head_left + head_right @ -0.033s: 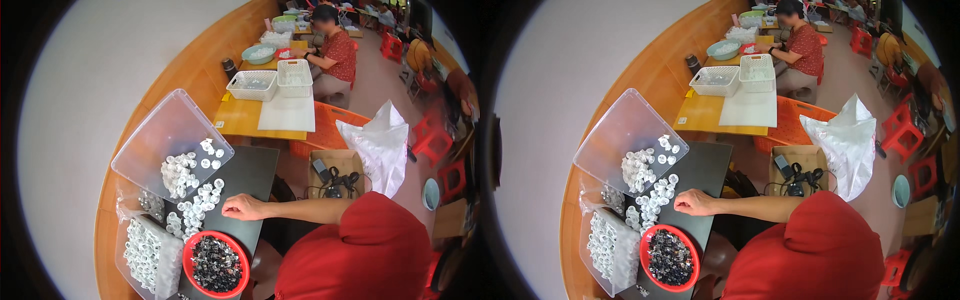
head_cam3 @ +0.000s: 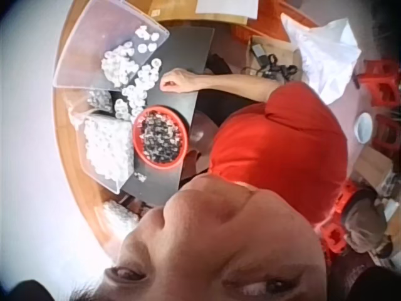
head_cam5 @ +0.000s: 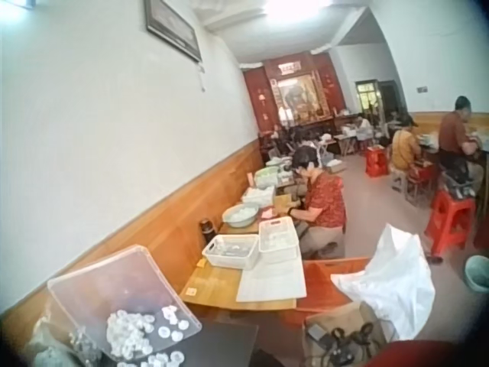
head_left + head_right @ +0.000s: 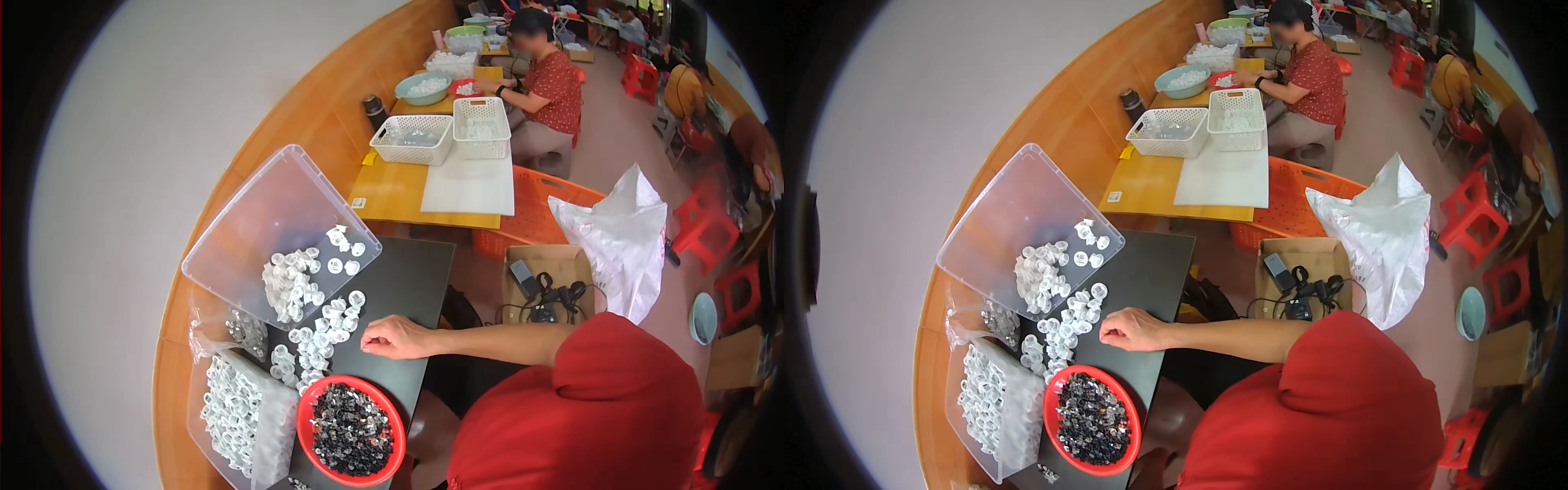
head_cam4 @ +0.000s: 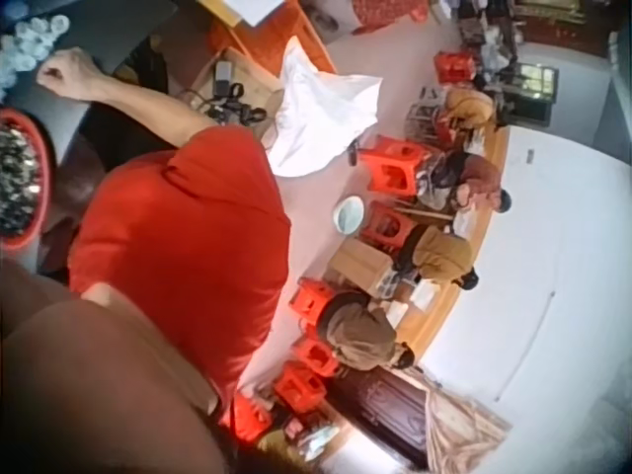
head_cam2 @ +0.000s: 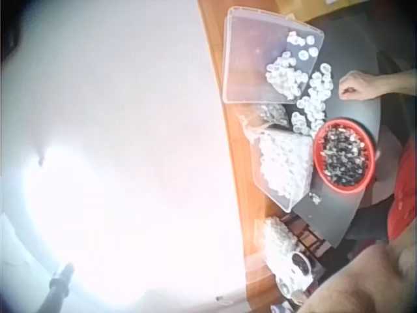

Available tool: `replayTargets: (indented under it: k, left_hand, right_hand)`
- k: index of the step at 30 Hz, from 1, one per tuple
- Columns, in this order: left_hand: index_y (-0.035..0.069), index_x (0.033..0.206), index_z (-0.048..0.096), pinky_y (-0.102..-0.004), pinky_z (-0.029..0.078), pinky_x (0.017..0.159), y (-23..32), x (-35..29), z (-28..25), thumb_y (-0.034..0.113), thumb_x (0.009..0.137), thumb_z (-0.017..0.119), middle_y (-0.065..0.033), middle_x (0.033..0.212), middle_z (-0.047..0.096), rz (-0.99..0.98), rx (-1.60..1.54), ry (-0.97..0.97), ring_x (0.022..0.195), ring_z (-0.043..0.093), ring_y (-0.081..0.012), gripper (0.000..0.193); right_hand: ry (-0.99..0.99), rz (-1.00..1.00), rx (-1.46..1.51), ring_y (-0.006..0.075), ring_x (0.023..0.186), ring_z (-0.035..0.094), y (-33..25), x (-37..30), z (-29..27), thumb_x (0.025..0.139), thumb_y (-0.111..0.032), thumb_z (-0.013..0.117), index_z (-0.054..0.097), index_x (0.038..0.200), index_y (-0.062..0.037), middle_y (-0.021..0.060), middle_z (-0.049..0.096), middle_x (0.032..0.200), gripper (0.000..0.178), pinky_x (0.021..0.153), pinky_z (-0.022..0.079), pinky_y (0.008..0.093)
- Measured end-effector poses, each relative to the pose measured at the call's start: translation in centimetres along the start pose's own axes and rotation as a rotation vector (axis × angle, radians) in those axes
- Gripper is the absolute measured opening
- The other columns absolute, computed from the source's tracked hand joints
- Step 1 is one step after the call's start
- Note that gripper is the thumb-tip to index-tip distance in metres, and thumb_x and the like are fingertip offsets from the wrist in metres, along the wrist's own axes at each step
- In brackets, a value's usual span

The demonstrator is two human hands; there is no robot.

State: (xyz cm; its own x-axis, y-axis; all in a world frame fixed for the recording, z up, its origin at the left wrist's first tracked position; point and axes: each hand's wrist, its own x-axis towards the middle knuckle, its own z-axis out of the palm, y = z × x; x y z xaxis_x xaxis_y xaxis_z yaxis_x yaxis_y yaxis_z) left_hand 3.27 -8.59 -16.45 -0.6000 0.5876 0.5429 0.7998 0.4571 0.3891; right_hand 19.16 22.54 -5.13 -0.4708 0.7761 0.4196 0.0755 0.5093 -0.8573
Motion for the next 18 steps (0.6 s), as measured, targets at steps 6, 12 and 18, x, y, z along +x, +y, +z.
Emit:
replayTargets:
  k: [6, 12, 18]
  left_hand:
    - [-0.005, 0.093, 0.064, -0.0344, 0.049, 0.075, -0.5, -1.0, -0.7, 0.011, 0.092, 0.061, -0.0163, 0.088, 0.063, -0.042, 0.005, 0.013, 0.080, 0.060, -0.0243, 0.015]
    - [-0.005, 0.095, 0.063, -0.0341, 0.049, 0.077, -1.8, -4.3, -3.4, 0.010, 0.093, 0.060, -0.0165, 0.090, 0.063, -0.180, 0.042, 0.056, 0.082, 0.060, -0.0239, 0.016]
    - [-0.006, 0.097, 0.063, -0.0339, 0.049, 0.079, -4.0, -11.7, -8.4, 0.010, 0.093, 0.059, -0.0167, 0.092, 0.064, -0.472, 0.142, 0.134, 0.084, 0.060, -0.0234, 0.017]
  right_hand:
    - [-0.006, -0.011, -0.026, 0.0138, 0.063, 0.060, -0.6, 0.4, 0.1, 0.085, -0.011, 0.066, 0.065, 0.090, 0.0000, 0.0084, 0.063, 0.077, 0.012, 0.058, 0.048, 0.0280]
    - [0.123, 0.104, 0.113, 0.0084, 0.065, 0.061, 0.1, 0.1, 0.5, 0.086, -0.014, 0.067, 0.068, 0.089, -0.0004, 0.0062, 0.068, 0.076, 0.014, 0.058, 0.050, 0.0251]
    - [0.096, 0.121, 0.071, 0.0052, 0.062, 0.058, -0.3, 0.1, 0.4, 0.086, -0.013, 0.067, 0.068, 0.088, 0.0010, 0.0041, 0.066, 0.073, 0.015, 0.056, 0.048, 0.0232]
